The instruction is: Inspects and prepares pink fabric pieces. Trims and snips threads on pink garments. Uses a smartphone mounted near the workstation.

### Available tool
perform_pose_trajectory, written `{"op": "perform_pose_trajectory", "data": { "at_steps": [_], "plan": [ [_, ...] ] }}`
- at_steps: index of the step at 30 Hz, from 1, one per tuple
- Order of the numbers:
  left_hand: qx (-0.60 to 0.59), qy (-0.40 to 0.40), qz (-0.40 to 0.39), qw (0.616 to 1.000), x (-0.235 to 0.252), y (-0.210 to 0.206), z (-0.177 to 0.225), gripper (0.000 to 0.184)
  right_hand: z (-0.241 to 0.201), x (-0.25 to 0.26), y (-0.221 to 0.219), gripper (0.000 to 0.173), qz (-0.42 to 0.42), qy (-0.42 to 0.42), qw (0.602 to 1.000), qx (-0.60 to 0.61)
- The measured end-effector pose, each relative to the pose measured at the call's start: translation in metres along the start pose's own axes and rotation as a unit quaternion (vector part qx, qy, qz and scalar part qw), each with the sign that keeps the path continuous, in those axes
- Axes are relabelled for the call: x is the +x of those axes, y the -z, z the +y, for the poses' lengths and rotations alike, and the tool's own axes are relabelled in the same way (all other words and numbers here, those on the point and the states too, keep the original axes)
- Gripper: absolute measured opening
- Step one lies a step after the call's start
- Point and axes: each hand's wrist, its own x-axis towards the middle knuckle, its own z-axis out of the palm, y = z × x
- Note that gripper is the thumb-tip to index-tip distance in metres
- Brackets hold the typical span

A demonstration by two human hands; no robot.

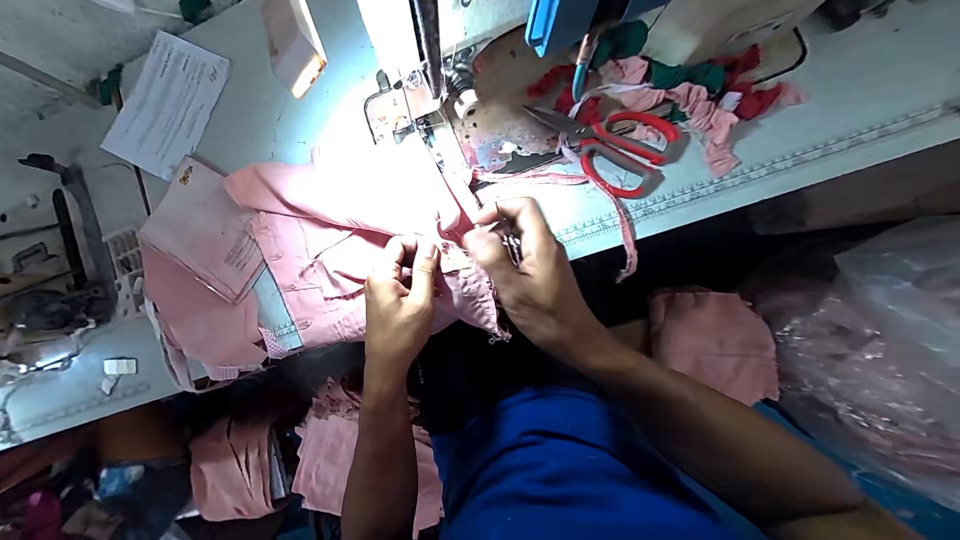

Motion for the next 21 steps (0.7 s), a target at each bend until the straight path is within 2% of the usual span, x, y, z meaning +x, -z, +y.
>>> {"op": "perform_pose_trajectory", "data": {
  "at_steps": [3,5,8,10,15,21],
  "plan": [
    [0.004,-0.003,-0.002,1.000,-0.001,-0.001,0.004,0.014,-0.015,-0.011,0.004,0.030,-0.079,-0.056,0.979,0.179],
    [-0.011,-0.019,-0.005,1.000,0.000,-0.002,0.005,0.014,-0.014,-0.011,0.005,0.036,-0.139,-0.113,0.954,0.240],
    [-0.019,-0.030,-0.001,0.999,0.000,-0.004,0.007,0.015,-0.008,-0.005,0.004,0.031,-0.149,-0.190,0.937,0.252],
    [-0.018,-0.032,0.005,0.999,-0.001,-0.005,0.007,0.015,-0.007,-0.003,0.004,0.031,-0.141,-0.210,0.936,0.244],
    [-0.033,-0.038,-0.001,0.999,-0.003,-0.006,0.005,0.014,-0.007,0.000,0.005,0.030,-0.157,-0.233,0.928,0.244],
    [-0.032,-0.039,-0.003,0.999,-0.002,-0.007,0.006,0.015,-0.005,0.002,0.004,0.030,-0.144,-0.222,0.935,0.236]
  ]
}}
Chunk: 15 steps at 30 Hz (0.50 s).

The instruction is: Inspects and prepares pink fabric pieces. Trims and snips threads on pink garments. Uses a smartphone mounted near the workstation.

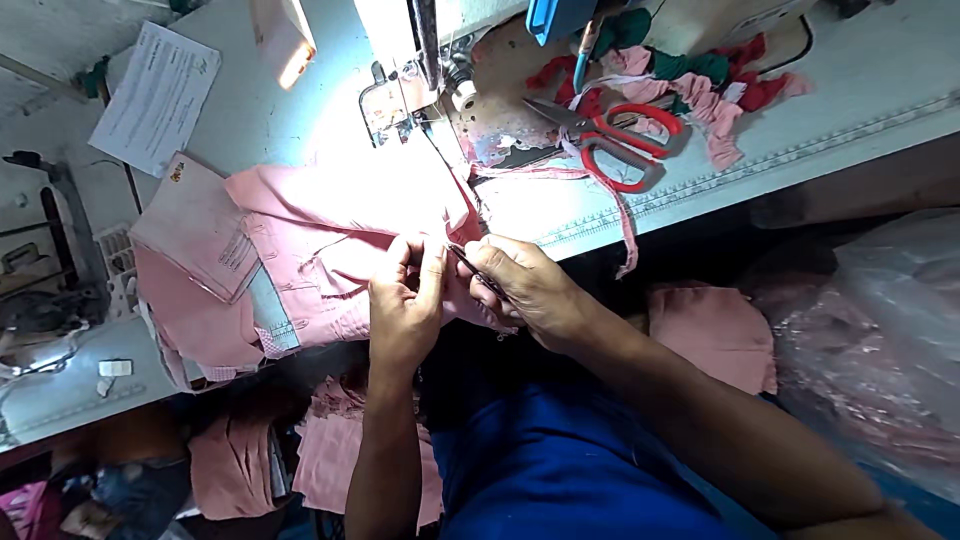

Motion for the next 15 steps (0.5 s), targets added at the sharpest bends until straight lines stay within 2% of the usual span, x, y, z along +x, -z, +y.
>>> {"op": "perform_pose_trajectory", "data": {
  "at_steps": [15],
  "plan": [
    [-0.005,0.002,-0.011,1.000,0.0016,-0.0001,0.0013,0.015,0.0008,0.0016,0.0027,0.033,0.009,0.000,1.000,-0.024]
  ]
}}
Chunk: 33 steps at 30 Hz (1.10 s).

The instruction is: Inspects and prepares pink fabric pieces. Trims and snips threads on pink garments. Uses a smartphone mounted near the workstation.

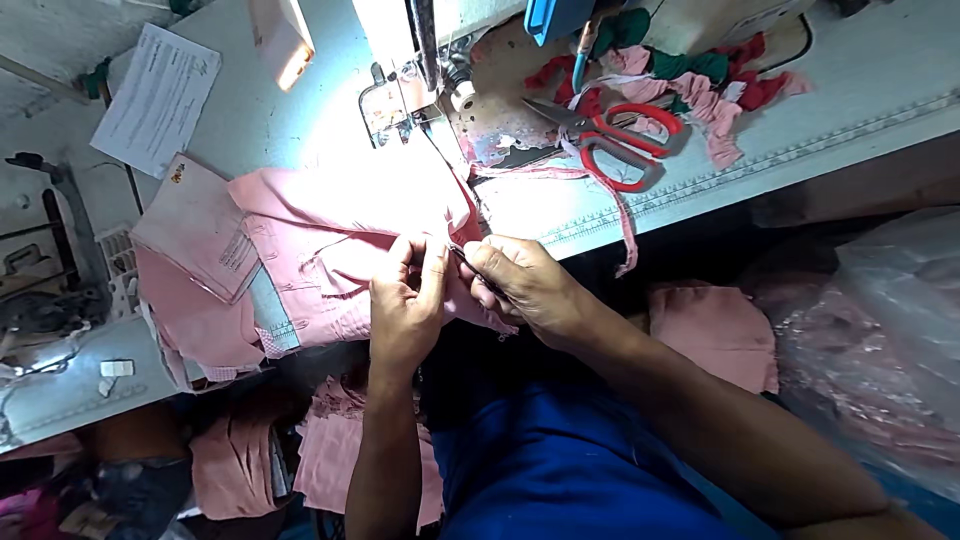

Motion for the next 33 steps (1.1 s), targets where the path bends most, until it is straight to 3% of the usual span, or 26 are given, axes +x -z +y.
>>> {"op": "perform_pose_trajectory", "data": {
  "at_steps": [17,23,30,33],
  "plan": [
    [0.004,-0.004,-0.006,1.000,0.0007,-0.0015,0.0002,0.015,0.0008,0.0030,-0.0055,0.030,0.037,0.042,0.998,-0.033],
    [-0.021,-0.010,-0.005,1.000,0.0002,-0.0027,-0.0029,0.016,0.0015,0.0035,-0.0044,0.031,0.014,0.017,0.999,0.035],
    [0.001,0.000,-0.001,1.000,-0.0013,-0.0027,-0.0021,0.014,0.0026,0.0025,-0.0059,0.029,0.056,0.052,0.995,-0.067],
    [0.005,-0.001,0.001,1.000,-0.0022,-0.0030,-0.0013,0.015,0.0018,0.0030,-0.0060,0.030,0.045,0.031,0.998,-0.007]
  ]
}}
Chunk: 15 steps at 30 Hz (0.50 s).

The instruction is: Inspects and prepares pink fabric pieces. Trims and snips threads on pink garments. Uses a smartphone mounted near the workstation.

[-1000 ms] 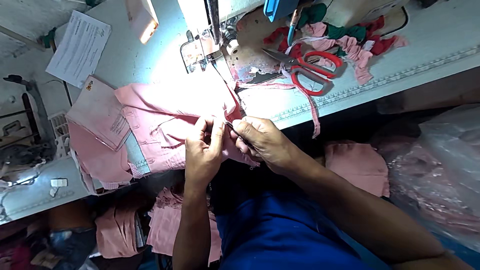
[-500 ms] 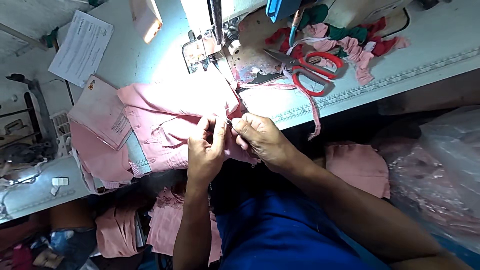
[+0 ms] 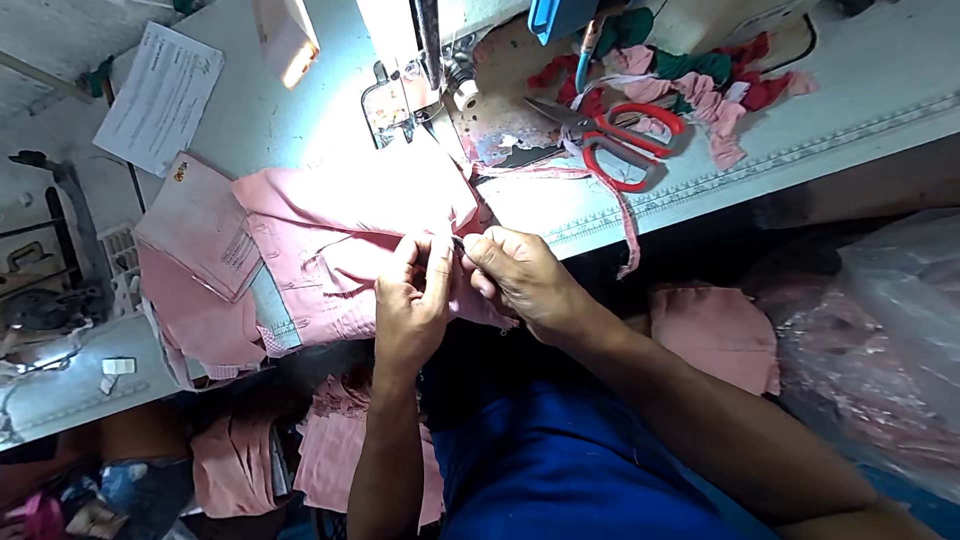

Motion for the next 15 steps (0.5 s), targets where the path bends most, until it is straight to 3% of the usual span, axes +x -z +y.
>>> {"op": "perform_pose_trajectory", "data": {
  "at_steps": [4,15],
  "plan": [
    [-0.021,-0.008,-0.001,1.000,0.0000,-0.0001,-0.0018,0.015,-0.0031,0.0007,0.0009,0.034,-0.042,-0.060,0.991,0.111],
    [-0.014,0.002,-0.002,1.000,-0.0016,-0.0010,-0.0015,0.015,-0.0070,-0.0009,0.0060,0.033,-0.029,-0.034,0.999,-0.008]
  ]
}}
